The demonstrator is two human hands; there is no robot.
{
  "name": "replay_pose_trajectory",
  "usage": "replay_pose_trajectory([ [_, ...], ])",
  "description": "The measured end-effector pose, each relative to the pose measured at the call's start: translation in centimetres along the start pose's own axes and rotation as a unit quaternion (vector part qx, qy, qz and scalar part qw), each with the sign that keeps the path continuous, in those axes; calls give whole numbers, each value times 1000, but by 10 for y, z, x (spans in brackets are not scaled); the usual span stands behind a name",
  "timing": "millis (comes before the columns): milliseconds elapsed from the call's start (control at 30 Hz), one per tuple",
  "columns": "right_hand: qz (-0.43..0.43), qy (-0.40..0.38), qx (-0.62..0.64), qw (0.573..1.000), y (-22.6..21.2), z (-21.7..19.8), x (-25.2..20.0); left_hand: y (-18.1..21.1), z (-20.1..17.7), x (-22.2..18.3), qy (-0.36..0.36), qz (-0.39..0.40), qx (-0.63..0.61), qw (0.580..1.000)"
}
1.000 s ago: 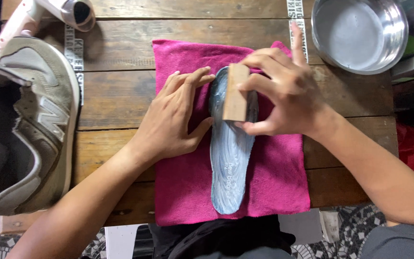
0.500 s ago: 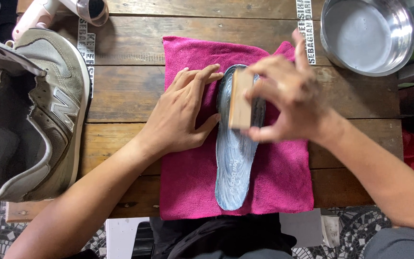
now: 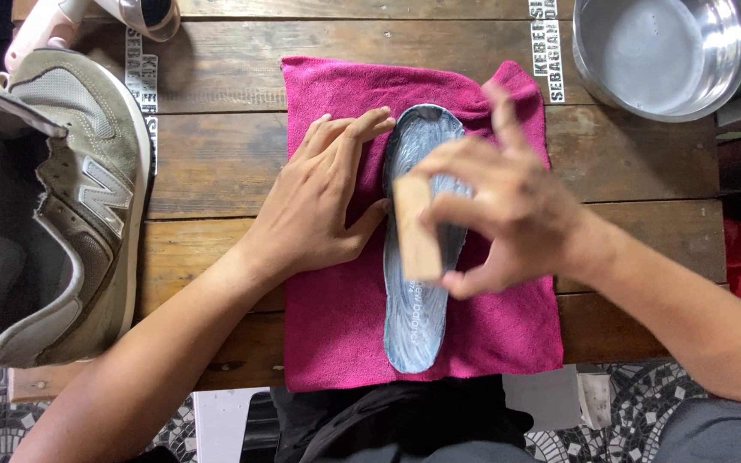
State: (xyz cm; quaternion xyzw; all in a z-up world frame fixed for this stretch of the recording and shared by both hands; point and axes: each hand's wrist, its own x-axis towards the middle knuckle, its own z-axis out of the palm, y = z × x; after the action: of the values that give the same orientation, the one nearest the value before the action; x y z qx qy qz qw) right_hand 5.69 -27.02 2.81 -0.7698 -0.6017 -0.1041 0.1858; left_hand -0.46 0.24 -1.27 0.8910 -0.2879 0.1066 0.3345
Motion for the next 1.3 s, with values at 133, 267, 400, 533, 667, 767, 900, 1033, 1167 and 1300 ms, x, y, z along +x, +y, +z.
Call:
replay_pose_trajectory([
  [133,-20,7,10,1000,7,10,5,-1,1,0,-4,2,7,1000],
  [267,51,2,-61,997,28,2,-5,3,0,-1,6,-5,-7,1000],
  [400,-11,2,13,1000,10,3,2,1,1,-1,-6,-14,-1,1000],
  [533,-21,6,30,999,26,19,6,-1,4,-1,-20,-24,9,999],
  [667,28,9,-45,999,42,8,0,0,7,-5,-21,-25,20,999],
  [767,-3,22,-11,1000,24,10,10,0,4,-2,-27,-31,11,999],
  [900,-36,12,26,999,30,16,20,-5,6,-2,-31,-33,9,999],
  [1033,16,7,-51,999,44,6,9,-2,5,-3,-28,-41,26,998],
  [1167,-23,4,44,999,18,15,18,-3,6,-4,-31,-41,25,998],
  [1300,-13,1,-7,1000,37,13,19,-5,9,-5,-27,-40,24,999],
])
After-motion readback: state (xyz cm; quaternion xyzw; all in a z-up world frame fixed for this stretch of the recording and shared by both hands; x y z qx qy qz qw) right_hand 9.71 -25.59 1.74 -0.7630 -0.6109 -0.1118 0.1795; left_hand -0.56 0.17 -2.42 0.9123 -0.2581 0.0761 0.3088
